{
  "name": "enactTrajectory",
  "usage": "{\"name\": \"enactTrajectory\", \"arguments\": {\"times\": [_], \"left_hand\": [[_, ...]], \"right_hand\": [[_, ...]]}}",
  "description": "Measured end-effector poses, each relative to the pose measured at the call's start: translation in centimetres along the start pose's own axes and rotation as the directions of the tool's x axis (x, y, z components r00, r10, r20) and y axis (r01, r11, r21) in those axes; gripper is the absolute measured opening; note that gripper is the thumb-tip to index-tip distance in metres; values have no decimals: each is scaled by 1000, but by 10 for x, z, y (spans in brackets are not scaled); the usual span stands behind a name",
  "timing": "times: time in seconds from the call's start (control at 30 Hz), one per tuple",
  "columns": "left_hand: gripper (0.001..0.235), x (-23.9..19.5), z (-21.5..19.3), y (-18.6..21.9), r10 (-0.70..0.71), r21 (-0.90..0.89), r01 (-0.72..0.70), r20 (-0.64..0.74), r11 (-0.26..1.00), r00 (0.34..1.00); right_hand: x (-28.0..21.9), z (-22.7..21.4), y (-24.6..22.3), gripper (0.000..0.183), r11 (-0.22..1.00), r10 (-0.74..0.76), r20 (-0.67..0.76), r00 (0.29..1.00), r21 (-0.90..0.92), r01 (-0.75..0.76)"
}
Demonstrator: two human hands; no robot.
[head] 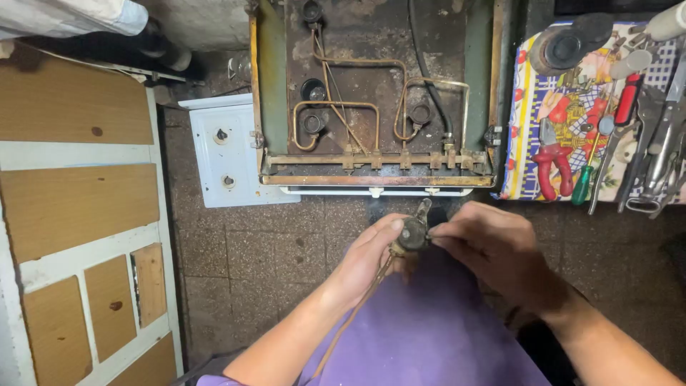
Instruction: The person repairs a gas stove burner assembly using pliers and a screwdriver. They use pliers to grip and twist a metal component, then use a screwdriver to adjust internal parts of the burner. The person also handles a small metal ring and a thin wire during the process.
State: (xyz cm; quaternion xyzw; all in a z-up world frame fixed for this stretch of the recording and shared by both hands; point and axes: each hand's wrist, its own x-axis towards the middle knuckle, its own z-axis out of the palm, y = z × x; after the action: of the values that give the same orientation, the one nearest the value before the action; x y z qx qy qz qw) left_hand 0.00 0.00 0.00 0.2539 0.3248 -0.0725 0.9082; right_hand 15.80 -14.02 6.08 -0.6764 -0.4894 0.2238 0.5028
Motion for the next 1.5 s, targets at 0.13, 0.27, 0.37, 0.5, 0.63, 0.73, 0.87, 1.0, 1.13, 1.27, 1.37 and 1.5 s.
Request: {"name": "enactTrajectory", "arguments": {"times": [0.13, 0.27, 0.37, 0.5, 0.63, 0.73, 0.87, 1.0, 1.13, 1.27, 1.37, 1.5], "left_hand": [[38, 10, -12, -16, 95, 110, -93, -13, 990, 995], [35, 7, -12, -15, 85, 125, -81, -29, 989, 996], [35, 2, -5, -8, 96, 185, -83, -60, 979, 994], [33, -4, -3, -3, 89, 216, -72, -70, 974, 994], [36, -2, -13, -6, 76, 233, -61, -55, 971, 996], [36, -2, -17, -7, 72, 161, -68, -19, 985, 997], [33, -6, -16, -2, 73, 55, -70, -54, 996, 996], [33, -3, -20, -2, 67, 44, -65, -32, 997, 997], [36, -6, -16, 3, 101, 79, -101, 2, 992, 995], [39, -9, -5, 10, 140, 171, -136, -16, 976, 990], [41, -5, -15, 4, 175, 242, -163, -29, 956, 984], [43, 12, -63, -11, 225, 354, -214, 11, 911, 974]], "right_hand": [[-6, 25, 16, 7, 979, -14, -104, 994, -202, -8], [-8, 35, 22, 17, 931, 4, -20, 1000, -364, -11], [-5, 33, 17, 12, 935, 2, 39, 999, -354, 12], [-5, 37, 21, 6, 927, 26, 62, 998, -376, -1], [-5, 44, 25, 22, 941, 33, 75, 997, -338, -6], [3, 48, 14, 24, 929, 3, 40, 999, -371, 11], [12, 51, 5, 23, 911, -57, -36, 998, -411, 38], [15, 51, 5, 27, 898, -102, -46, 994, -434, 72], [15, 53, 8, 33, 878, -157, -51, 986, -464, 116], [21, 52, -1, 37, 839, -220, -48, 974, -519, 163], [16, 57, 3, 57, 842, -215, -71, 974, -518, 148], [11, 59, 6, 54, 814, -233, -52, 971, -557, 165]]}}
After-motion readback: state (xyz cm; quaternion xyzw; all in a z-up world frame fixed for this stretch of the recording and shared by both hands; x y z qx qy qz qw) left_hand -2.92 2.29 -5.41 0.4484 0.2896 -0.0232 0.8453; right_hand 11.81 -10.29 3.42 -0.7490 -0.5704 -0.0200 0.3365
